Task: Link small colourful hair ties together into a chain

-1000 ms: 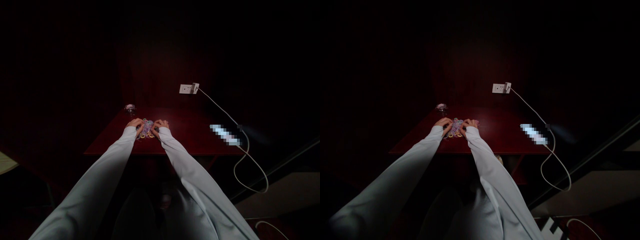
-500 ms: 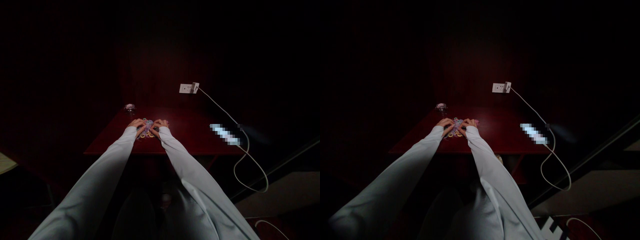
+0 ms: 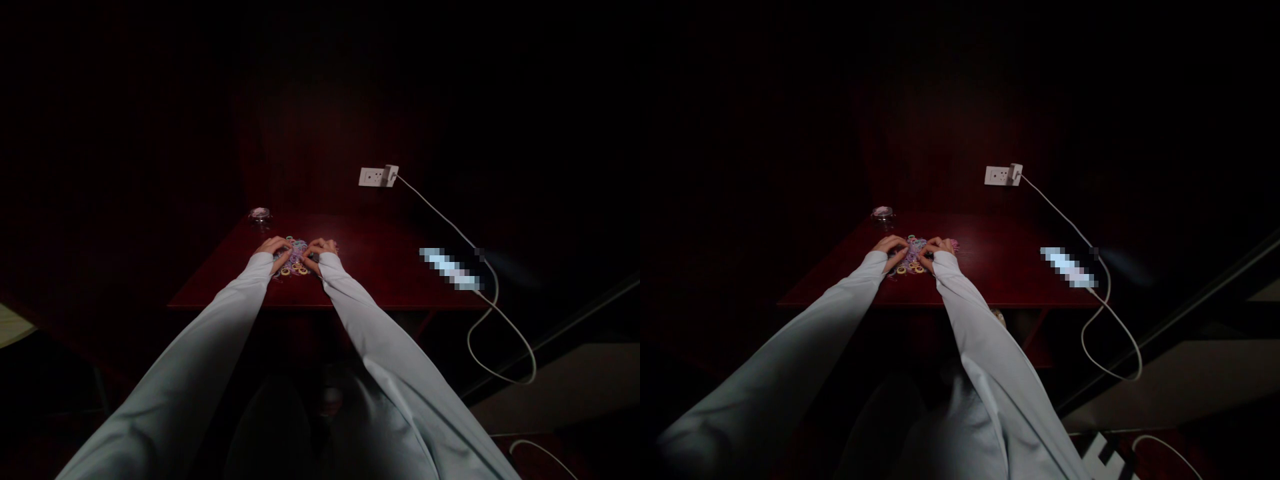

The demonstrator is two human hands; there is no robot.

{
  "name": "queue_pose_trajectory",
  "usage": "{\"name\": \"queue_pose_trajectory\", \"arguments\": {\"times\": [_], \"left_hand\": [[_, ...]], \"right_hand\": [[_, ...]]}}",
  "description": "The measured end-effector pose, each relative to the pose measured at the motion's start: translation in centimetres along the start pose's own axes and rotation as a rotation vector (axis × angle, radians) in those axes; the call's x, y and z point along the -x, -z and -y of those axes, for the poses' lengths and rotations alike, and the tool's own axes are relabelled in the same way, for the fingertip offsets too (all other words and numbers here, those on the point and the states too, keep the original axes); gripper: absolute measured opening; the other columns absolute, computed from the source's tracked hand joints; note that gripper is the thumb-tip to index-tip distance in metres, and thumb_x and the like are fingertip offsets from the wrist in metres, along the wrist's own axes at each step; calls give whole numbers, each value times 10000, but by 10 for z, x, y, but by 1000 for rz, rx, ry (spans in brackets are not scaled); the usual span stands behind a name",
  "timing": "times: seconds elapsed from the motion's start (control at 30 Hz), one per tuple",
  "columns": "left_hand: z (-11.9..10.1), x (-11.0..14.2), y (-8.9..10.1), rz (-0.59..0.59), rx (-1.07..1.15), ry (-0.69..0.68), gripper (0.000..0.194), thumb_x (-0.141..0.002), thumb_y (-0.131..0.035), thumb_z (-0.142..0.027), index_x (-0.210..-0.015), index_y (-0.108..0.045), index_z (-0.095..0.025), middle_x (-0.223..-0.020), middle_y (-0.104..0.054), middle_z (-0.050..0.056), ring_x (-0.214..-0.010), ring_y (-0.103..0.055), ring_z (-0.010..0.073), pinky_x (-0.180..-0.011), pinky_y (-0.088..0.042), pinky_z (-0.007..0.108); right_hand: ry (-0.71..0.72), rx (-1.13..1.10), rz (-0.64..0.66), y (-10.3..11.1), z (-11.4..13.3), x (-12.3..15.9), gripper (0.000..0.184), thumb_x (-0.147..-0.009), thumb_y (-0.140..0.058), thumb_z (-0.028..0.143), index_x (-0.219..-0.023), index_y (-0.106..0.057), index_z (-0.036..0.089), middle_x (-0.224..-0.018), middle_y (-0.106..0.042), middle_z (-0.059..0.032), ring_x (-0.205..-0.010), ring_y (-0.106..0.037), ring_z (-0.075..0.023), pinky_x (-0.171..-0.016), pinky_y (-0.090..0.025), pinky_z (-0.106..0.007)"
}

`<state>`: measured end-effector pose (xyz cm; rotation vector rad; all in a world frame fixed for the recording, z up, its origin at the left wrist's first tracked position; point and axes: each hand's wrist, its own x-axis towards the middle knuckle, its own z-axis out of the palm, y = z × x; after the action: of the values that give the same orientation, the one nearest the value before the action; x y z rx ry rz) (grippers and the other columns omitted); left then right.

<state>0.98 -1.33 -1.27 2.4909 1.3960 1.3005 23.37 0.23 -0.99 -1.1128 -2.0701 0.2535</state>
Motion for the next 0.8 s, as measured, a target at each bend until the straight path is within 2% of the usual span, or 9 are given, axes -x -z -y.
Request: {"name": "queue_pose_trajectory", "arguments": {"times": [0.2,0.37,0.6,0.8], "left_hand": [[-1,2,1,3,-14,-15,316,-1016,-564,-322,-1220,-798,-260,-1237,-756,70,-1141,-665,255,-1097,-514,432],[0,3,0,18,-11,-21,316,-1021,-576,-311,-1219,-822,-299,-1225,-744,59,-1124,-658,251,-1063,-528,422],[3,3,0,11,-11,-61,300,-1023,-589,-309,-1192,-837,-287,-1232,-742,67,-1093,-651,252,-1058,-525,436],[-1,2,1,7,-13,-33,289,-1016,-597,-308,-1181,-833,-289,-1229,-750,58,-1108,-647,251,-1078,-525,443]], "right_hand": [[-23,23,18,3,3,0,28,-897,-808,276,-874,-823,282,-1156,-707,-40,-1107,-518,-245,-1093,-403,-456],[-15,29,17,1,2,0,58,-906,-783,291,-854,-808,293,-1152,-717,-32,-1117,-527,-250,-1097,-402,-456],[-39,23,36,5,7,1,20,-890,-814,254,-872,-810,261,-1171,-726,-37,-1119,-529,-240,-1071,-399,-422],[-71,2,-5,6,6,1,38,-893,-805,261,-855,-804,261,-1127,-706,-33,-1117,-499,-244,-1056,-374,-418]]}}
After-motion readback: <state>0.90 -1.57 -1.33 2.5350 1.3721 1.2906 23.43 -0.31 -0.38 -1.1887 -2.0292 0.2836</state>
